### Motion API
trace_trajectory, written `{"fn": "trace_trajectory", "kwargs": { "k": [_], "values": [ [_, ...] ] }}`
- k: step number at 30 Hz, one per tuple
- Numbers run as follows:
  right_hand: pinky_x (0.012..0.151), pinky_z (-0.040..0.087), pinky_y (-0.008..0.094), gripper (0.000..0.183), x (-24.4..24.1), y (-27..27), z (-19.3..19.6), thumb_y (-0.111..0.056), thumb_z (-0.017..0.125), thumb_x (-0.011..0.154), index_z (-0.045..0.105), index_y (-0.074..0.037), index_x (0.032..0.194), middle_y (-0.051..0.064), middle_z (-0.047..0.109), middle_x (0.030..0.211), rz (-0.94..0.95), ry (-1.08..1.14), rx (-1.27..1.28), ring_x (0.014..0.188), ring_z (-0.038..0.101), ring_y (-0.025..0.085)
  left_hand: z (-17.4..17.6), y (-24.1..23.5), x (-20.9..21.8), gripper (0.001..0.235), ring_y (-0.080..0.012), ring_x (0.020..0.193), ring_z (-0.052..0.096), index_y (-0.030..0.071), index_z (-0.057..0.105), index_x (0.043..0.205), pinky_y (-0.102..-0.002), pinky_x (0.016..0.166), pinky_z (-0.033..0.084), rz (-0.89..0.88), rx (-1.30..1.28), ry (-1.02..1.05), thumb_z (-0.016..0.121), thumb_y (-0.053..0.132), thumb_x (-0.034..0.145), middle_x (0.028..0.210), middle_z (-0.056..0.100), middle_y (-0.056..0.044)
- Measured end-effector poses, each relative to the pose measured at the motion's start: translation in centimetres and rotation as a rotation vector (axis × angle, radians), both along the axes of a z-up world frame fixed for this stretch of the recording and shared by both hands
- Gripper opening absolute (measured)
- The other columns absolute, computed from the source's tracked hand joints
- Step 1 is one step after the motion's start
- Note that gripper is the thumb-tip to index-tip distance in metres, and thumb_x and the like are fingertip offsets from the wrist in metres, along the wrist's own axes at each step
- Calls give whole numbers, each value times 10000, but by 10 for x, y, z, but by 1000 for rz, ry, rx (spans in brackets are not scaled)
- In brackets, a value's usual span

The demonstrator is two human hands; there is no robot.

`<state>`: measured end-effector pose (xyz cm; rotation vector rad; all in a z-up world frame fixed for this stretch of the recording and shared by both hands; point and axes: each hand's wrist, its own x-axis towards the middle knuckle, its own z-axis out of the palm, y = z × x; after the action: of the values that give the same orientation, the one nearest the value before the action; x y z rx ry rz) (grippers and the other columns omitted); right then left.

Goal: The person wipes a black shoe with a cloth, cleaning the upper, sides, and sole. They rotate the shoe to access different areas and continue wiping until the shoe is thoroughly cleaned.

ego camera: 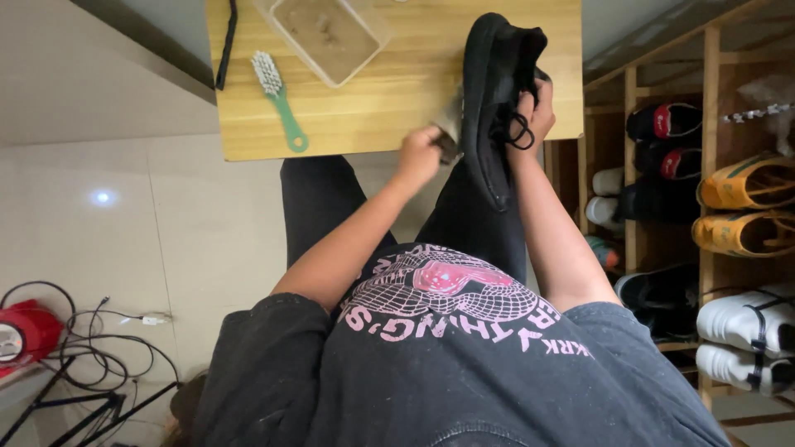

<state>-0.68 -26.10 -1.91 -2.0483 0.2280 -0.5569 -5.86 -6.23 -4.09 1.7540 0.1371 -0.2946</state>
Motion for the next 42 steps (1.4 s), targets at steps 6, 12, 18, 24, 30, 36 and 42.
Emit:
{"fn": "trace_trajectory", "kwargs": {
  "k": [6, 12, 18, 24, 30, 36, 42],
  "values": [
    [664, 434, 385, 227, 6, -5, -13, -244, 485, 909, 647, -148, 1034, 54, 674, 835, -58, 59, 19, 761, 605, 231, 70, 22, 23, 247, -182, 964, 771, 131, 719, 1196, -279, 814, 663, 94, -60, -31, 555, 79, 1019, 1096, 791, -53],
    [717, 462, 356, 228, 4, -2, -7, -235, 481, 892, 657, -150, 1010, 18, 679, 860, -96, 35, 109, 818, 603, 199, 12, 11, -4, 443, -322, 727, 627, 39, 804, 870, -451, 680, 512, -444, 296, -541, 445, -156, 698, 837, 738, -112],
    [866, 502, 348, 255, 19, -22, -41, -198, 548, 899, 683, -59, 1065, 74, 713, 1027, -165, -91, 278, 984, 637, 230, 8, 24, 8, 228, -137, 805, 675, 110, 781, 880, -278, 742, 526, 139, -163, 32, 666, -69, 799, 853, 745, 13],
    [760, 494, 349, 206, 15, 6, 7, -246, 538, 852, 667, -144, 975, 31, 658, 904, -418, 38, 524, 847, 618, 207, 48, 20, -6, 268, -201, 671, 600, 120, 579, 709, -351, 668, 470, -100, 162, -325, 537, -63, 900, 680, 617, -47],
    [744, 486, 346, 212, 14, 12, 16, -262, 501, 844, 640, -132, 939, 20, 644, 858, -454, 14, 507, 816, 589, 197, -4, -7, -39, 491, -483, 1081, 630, -33, 650, 1172, -518, 866, 562, -488, 348, -490, 438, -159, 748, 1219, 653, -252],
    [747, 473, 332, 213, 14, 6, 7, -284, 534, 878, 630, -116, 967, 12, 617, 871, -363, -30, 525, 827, 572, 177, 29, 15, -8, 392, -236, 885, 737, 44, 751, 1166, -341, 768, 650, 154, -390, 313, 642, -155, 846, 1045, 780, -101],
    [749, 504, 346, 189, 14, 15, 27, -250, 573, 845, 676, -129, 947, 24, 662, 902, -435, 22, 617, 842, 626, 201, 36, 54, 10, 169, -129, 812, 637, 122, 693, 899, -272, 769, 477, 169, -238, -174, 603, -21, 884, 857, 696, 4]
  ]
}}
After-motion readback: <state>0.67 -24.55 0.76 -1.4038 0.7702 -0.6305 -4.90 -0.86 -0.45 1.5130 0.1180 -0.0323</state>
